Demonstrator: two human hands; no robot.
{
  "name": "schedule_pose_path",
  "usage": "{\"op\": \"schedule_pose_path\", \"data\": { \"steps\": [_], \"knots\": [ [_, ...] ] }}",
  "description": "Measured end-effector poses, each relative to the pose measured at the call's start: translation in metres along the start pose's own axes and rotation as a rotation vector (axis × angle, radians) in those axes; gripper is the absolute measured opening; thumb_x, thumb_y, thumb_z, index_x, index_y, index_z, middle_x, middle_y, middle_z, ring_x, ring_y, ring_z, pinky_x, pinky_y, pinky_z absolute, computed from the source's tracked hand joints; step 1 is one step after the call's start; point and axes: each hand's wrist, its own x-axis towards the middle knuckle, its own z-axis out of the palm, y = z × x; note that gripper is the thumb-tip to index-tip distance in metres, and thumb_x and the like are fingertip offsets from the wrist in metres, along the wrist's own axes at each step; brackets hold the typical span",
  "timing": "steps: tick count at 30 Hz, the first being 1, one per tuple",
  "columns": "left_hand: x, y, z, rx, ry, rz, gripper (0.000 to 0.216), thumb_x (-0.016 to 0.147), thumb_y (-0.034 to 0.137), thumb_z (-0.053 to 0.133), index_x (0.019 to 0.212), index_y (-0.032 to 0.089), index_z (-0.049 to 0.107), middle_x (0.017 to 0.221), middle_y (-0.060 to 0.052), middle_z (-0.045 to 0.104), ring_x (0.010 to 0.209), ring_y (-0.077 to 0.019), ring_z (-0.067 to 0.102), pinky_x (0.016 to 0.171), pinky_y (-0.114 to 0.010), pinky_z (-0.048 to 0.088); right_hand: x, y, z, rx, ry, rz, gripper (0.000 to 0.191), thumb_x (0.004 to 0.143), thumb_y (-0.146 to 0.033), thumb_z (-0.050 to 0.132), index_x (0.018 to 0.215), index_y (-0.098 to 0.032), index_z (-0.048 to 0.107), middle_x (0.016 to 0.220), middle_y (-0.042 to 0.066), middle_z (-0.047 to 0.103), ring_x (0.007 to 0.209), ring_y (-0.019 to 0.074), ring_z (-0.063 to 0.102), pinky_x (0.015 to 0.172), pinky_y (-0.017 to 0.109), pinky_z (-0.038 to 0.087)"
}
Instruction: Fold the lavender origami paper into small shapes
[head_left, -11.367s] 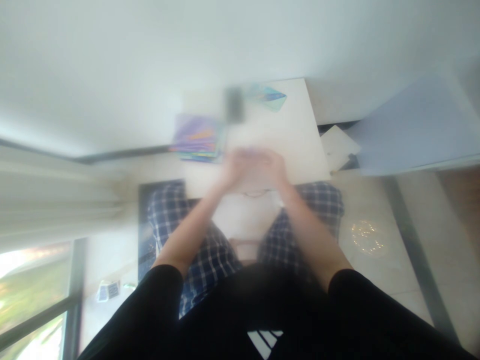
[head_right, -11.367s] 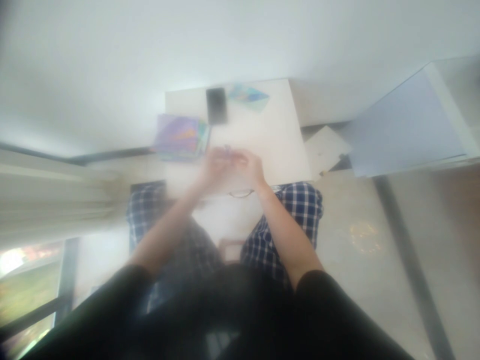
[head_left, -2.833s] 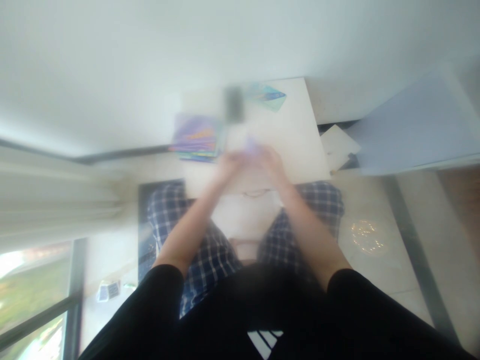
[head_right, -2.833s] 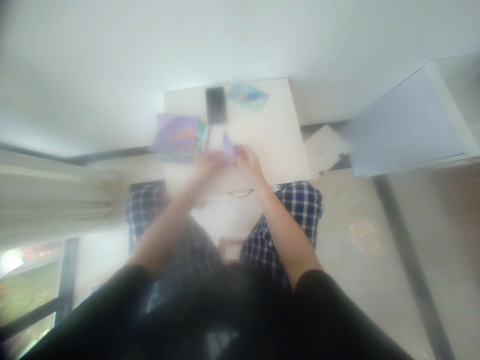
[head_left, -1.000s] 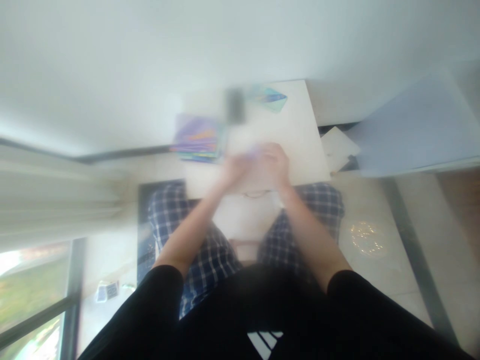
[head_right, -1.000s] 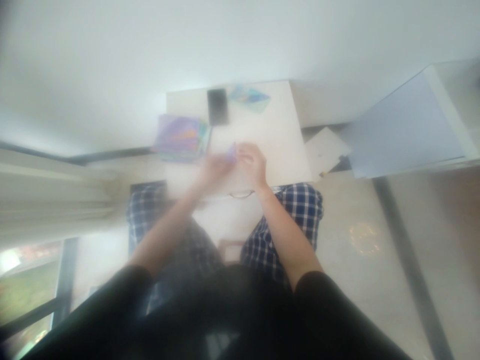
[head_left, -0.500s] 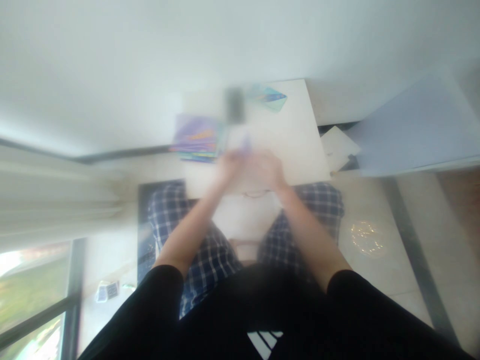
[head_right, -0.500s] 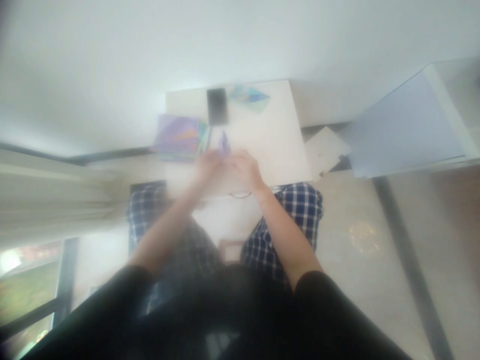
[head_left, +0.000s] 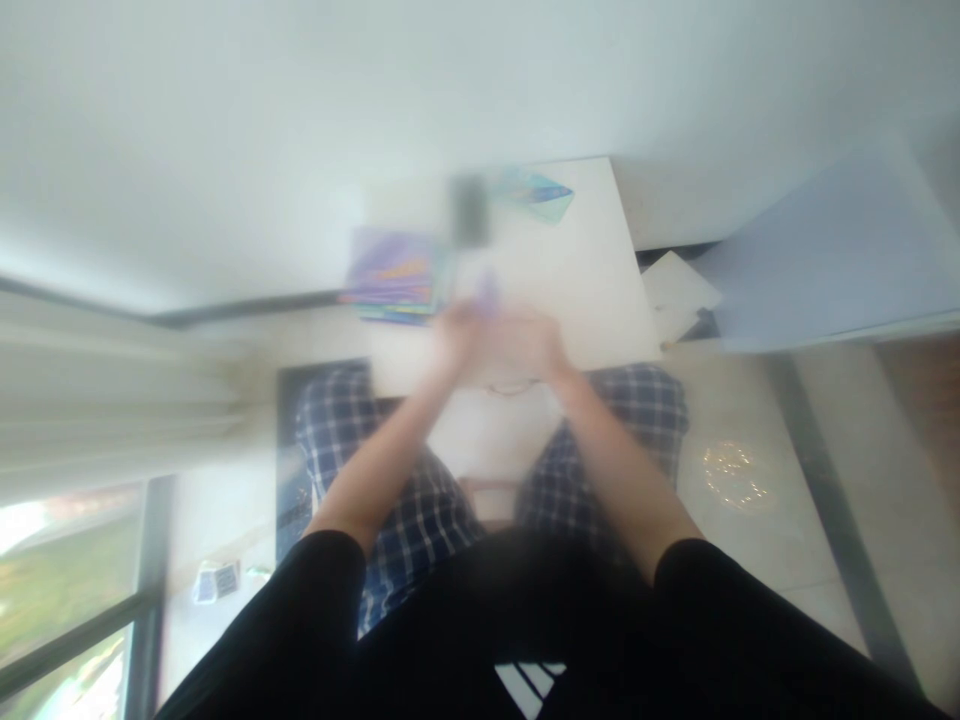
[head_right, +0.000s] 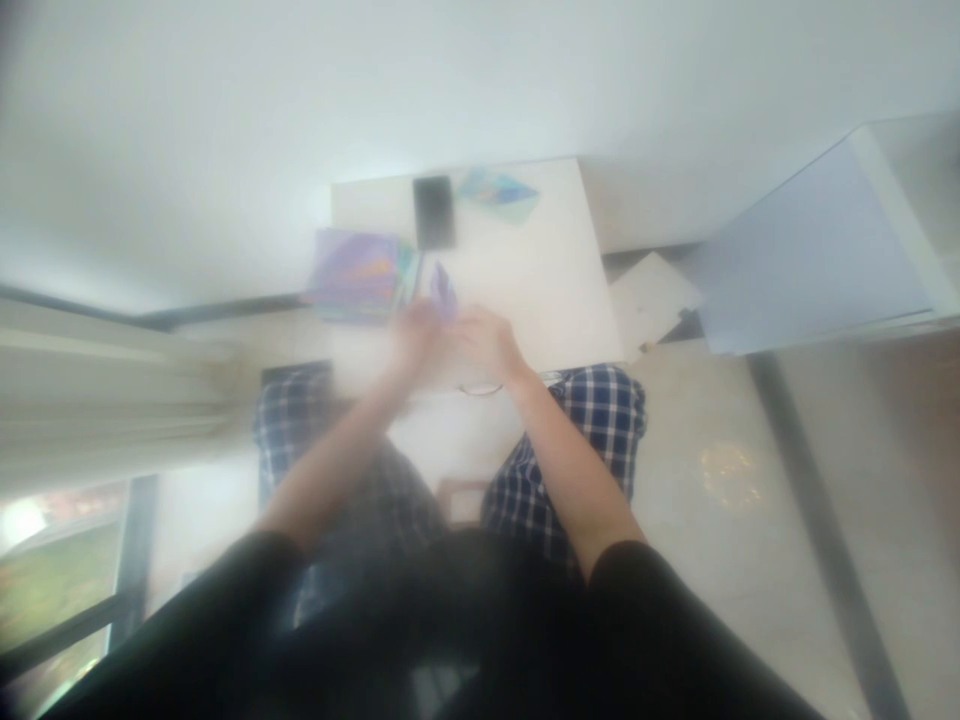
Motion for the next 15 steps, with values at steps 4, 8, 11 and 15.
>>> {"op": "schedule_pose_path", "data": {
  "steps": [4, 8, 11, 15],
  "knots": [
    [-0.002, -0.004, 0.003, -0.014, 0.018, 0.023, 0.022, 0.085, 0.033, 0.063, 0.099, 0.020, 0.073, 0.104, -0.008, 0.078, 0.108, -0.0263, 0.071, 0.104, -0.041, 0.053, 0.001, 0.001, 0.002, -0.019, -0.005, 0.005, 0.031, 0.080, -0.060, 0.070, 0.083, -0.031, 0.081, 0.096, 0.004, 0.074, 0.104, 0.0249, 0.070, 0.104, 0.045, 0.054],
    [0.000, 0.002, -0.002, -0.069, -0.098, 0.038, 0.029, 0.085, 0.036, 0.063, 0.106, 0.019, 0.073, 0.114, -0.009, 0.076, 0.112, -0.0271, 0.070, 0.105, -0.042, 0.052, 0.000, 0.000, 0.002, 0.020, 0.039, 0.032, 0.044, 0.080, -0.068, 0.065, 0.092, -0.028, 0.079, 0.097, 0.003, 0.075, 0.103, 0.0242, 0.070, 0.101, 0.042, 0.054],
    [0.000, 0.014, -0.010, -0.106, -0.224, 0.061, 0.032, 0.086, 0.036, 0.061, 0.111, 0.020, 0.073, 0.119, -0.008, 0.075, 0.112, -0.0264, 0.070, 0.104, -0.041, 0.053, 0.000, 0.001, 0.001, 0.012, 0.111, 0.117, 0.045, 0.083, -0.067, 0.060, 0.097, -0.026, 0.073, 0.096, 0.002, 0.075, 0.097, 0.0221, 0.071, 0.095, 0.038, 0.055],
    [-0.002, 0.027, -0.014, -0.103, -0.300, 0.035, 0.032, 0.089, 0.042, 0.059, 0.103, 0.020, 0.076, 0.109, -0.007, 0.078, 0.113, -0.0266, 0.069, 0.107, -0.041, 0.051, 0.002, 0.003, 0.002, -0.082, 0.185, 0.177, 0.037, 0.077, -0.060, 0.069, 0.087, -0.024, 0.064, 0.081, -0.001, 0.070, 0.086, 0.0199, 0.068, 0.087, 0.034, 0.054]
  ]
}}
